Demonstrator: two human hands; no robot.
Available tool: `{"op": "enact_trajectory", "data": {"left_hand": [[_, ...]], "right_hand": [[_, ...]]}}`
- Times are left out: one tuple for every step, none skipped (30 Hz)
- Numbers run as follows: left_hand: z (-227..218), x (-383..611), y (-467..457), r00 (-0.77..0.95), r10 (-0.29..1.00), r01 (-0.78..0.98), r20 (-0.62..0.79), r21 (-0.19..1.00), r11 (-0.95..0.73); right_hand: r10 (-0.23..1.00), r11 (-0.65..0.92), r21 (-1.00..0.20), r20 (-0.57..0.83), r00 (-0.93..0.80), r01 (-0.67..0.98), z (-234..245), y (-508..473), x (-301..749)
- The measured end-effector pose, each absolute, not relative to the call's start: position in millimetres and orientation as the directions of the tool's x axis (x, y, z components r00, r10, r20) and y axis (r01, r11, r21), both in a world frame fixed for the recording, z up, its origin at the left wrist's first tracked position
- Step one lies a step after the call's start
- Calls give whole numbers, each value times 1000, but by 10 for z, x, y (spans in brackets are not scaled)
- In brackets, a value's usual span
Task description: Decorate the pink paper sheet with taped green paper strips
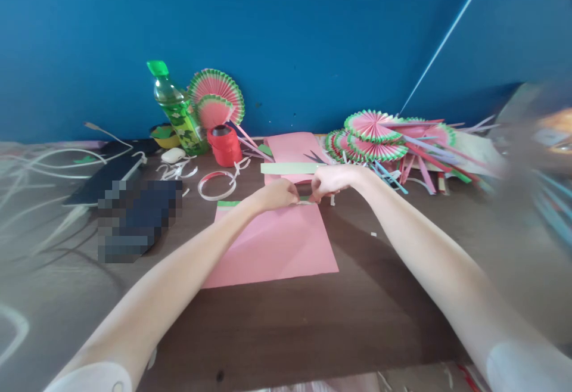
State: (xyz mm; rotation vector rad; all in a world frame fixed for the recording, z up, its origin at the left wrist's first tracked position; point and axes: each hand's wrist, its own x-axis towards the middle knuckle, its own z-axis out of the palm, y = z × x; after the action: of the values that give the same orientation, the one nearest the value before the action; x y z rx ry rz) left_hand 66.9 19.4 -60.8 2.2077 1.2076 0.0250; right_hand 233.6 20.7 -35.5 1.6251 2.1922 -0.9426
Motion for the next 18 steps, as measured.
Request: {"op": "enact_trajectory", "data": {"left_hand": [[-608,669,194,581,770,758,-264,520,-394],[-610,668,196,581,771,758,-262,520,-394],[-616,666,200,582,771,756,-259,523,-394],[-624,665,205,583,771,754,-257,525,-395],[-634,664,211,584,770,753,-256,526,-395],[-643,663,217,583,771,753,-256,526,-395],[-651,664,222,582,772,753,-255,527,-394],[-657,665,224,580,774,754,-255,528,-391],[-660,667,225,577,776,755,-257,529,-386],[-661,671,224,572,778,758,-260,531,-380],[-658,675,222,567,781,760,-262,531,-374],[-655,678,218,563,783,763,-264,529,-371],[-651,682,215,561,784,765,-264,527,-370],[-647,684,212,560,785,766,-264,525,-371],[-644,686,210,561,785,767,-263,522,-373],[-643,687,209,563,784,767,-262,520,-376],[-642,688,208,564,783,767,-262,519,-378],[-642,688,208,565,783,767,-262,518,-379]], "right_hand": [[762,162,-345,-552,-339,925,-354,207,2334],[763,158,-343,-553,-335,926,-354,207,2334],[765,155,-341,-553,-331,927,-353,206,2333],[765,153,-339,-554,-328,928,-353,205,2333],[765,153,-338,-554,-328,929,-354,205,2334],[766,155,-338,-552,-329,928,-356,206,2334],[767,155,-338,-551,-329,928,-358,207,2334],[770,154,-337,-548,-327,929,-361,209,2333],[771,152,-335,-548,-324,930,-365,210,2331],[774,149,-331,-548,-318,932,-369,211,2328],[776,146,-326,-548,-313,934,-373,211,2323],[778,144,-320,-548,-307,936,-377,210,2318],[779,144,-315,-548,-304,938,-381,209,2313],[781,145,-310,-547,-301,940,-384,208,2308],[783,146,-304,-546,-297,942,-387,207,2303],[785,145,-299,-546,-294,943,-390,207,2300],[786,145,-295,-546,-291,945,-393,206,2297],[788,144,-290,-545,-287,946,-395,207,2296]]}}
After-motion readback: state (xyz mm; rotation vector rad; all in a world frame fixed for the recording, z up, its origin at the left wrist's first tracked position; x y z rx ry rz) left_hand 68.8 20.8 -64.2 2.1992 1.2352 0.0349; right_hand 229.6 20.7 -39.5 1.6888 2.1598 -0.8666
